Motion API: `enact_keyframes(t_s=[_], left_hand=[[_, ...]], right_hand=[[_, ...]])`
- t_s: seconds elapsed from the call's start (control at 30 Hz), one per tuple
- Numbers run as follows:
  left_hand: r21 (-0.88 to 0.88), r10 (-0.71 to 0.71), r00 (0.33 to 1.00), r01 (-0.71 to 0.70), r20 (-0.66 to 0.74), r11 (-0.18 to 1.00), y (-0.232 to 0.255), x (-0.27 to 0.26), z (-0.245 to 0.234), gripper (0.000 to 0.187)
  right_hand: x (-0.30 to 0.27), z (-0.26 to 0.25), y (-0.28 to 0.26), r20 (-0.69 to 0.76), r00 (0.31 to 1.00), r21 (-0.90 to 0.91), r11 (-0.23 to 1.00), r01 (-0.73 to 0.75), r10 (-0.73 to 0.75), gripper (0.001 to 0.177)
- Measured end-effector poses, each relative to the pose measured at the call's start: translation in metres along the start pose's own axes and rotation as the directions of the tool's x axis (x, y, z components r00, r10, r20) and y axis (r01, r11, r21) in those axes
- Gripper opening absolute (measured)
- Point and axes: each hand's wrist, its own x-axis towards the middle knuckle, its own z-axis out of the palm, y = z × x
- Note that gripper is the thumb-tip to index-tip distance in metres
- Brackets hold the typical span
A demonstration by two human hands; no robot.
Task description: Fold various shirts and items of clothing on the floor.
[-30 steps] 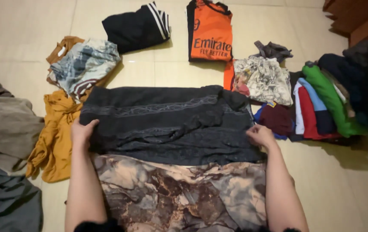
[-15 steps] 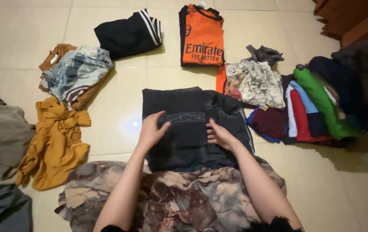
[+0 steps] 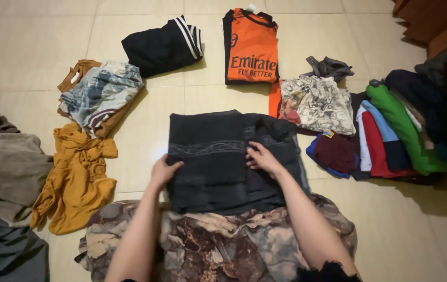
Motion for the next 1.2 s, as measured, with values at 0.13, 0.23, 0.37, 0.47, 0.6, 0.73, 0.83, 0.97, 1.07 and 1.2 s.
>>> enact_keyframes(t_s=[0.13, 0.23, 0.37, 0.47, 0.6, 0.73, 0.83, 0.97, 1.07, 1.2], left_hand=[[0.188, 0.046, 0.987, -0.016, -0.153, 0.982, -0.030, 0.020, -0.058, 0.066], [0.149, -0.029, 0.961, 0.072, -0.274, 0.986, -0.047, 0.016, -0.089, 0.059], [0.211, -0.140, 0.940, 0.212, -0.312, 0.954, -0.069, 0.020, -0.091, 0.063], [0.199, -0.207, 0.929, 0.276, -0.308, 0.940, -0.064, 0.017, -0.088, 0.064], [0.076, -0.199, 0.929, 0.233, -0.312, 0.969, -0.061, 0.015, -0.089, 0.065], [0.110, -0.234, 0.924, 0.278, -0.303, 0.954, -0.058, 0.013, -0.091, 0.067], [0.099, -0.250, 0.921, 0.290, -0.298, 0.952, -0.049, 0.009, -0.092, 0.066], [0.103, -0.256, 0.920, 0.298, -0.295, 0.949, -0.040, 0.007, -0.092, 0.064], [0.104, -0.247, 0.924, 0.288, -0.292, 0.952, -0.045, 0.006, -0.090, 0.065], [0.117, -0.165, 0.931, 0.213, -0.325, 0.970, -0.047, 0.009, -0.084, 0.071]], right_hand=[[0.029, -0.045, 0.026, -0.029, 0.998, 0.074, 0.996, -0.057, 0.059, 0.063], [0.048, -0.070, 0.029, -0.297, 0.906, -0.141, 0.952, 0.272, -0.303, 0.068], [0.061, -0.051, 0.021, -0.536, 0.667, -0.400, 0.852, 0.338, -0.517, 0.048], [0.056, 0.000, 0.004, -0.389, 0.842, -0.343, 0.907, 0.244, -0.373, 0.038], [0.024, 0.092, -0.051, -0.226, 0.973, -0.268, 0.963, -0.024, -0.038, 0.054], [0.030, 0.145, -0.037, -0.477, 0.761, -0.553, 0.823, 0.130, -0.440, 0.060], [0.020, 0.185, -0.035, -0.529, 0.620, -0.619, 0.764, 0.185, -0.579, 0.058], [0.021, 0.216, -0.035, -0.460, 0.836, -0.494, 0.869, 0.040, -0.300, 0.063], [0.019, 0.219, -0.037, -0.418, 0.832, -0.495, 0.860, 0.127, -0.364, 0.061], [-0.022, 0.205, -0.075, -0.412, 0.709, -0.465, 0.802, 0.375, -0.572, 0.055]])
